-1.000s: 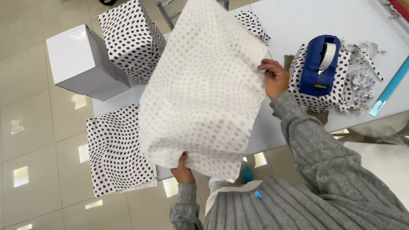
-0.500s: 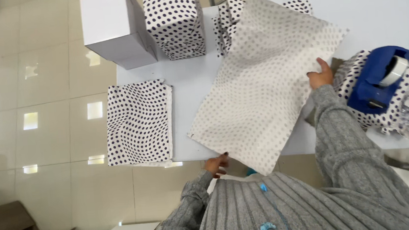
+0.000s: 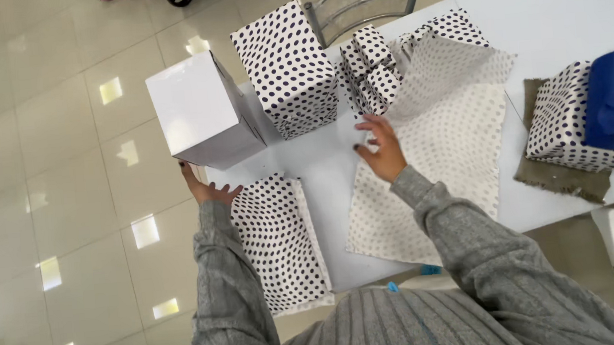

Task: The person wraps white boxes using patterned paper and tape, folding the edges and securing them by hand.

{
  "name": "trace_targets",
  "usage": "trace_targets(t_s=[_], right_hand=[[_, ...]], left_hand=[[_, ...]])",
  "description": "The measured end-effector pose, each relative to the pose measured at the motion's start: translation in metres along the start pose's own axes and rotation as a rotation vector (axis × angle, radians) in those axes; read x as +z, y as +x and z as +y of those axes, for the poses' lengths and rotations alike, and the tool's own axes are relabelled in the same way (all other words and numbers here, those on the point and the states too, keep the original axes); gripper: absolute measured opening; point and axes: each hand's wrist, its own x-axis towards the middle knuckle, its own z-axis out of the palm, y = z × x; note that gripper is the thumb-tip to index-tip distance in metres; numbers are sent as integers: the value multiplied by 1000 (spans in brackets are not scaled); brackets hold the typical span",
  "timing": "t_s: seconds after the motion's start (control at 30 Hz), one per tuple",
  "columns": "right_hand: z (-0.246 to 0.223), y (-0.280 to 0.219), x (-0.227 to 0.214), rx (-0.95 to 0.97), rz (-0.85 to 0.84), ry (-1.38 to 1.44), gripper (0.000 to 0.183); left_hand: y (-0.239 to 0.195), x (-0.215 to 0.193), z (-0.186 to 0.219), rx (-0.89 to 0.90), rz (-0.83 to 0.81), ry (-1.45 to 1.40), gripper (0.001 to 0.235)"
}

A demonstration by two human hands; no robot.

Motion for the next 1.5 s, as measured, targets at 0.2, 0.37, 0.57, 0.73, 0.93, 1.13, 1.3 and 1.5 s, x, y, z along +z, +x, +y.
trace_targets(t_s=[0.2,0.37,0.57,0.73,0.93,1.13,1.3,1.5], right_hand=[[8,-44,53,79,-248,-35,46],[12,-62,33,189,-270,-154,38],[20,-74,19,270,-246,-202,40],[25,-86,9,304,-230,-170,38],[-3,-95,-37,386,-219,-25,40],[-37,-108,-71,365,-491,309,110],[-42,-123,-103,319,-751,569,165],[51,-198,-200,499,-512,765,134]], left_hand=[[-9,57,14,-510,81,-510,133],[67,45,-42,-153,357,-717,126],[93,34,-30,-107,320,-630,126],[81,32,-31,-24,265,-533,136],[22,-41,-39,235,55,-644,105],[-42,-183,-46,696,-23,78,18],[-71,-114,-142,739,-232,465,23],[-211,91,-158,29,-940,478,121]])
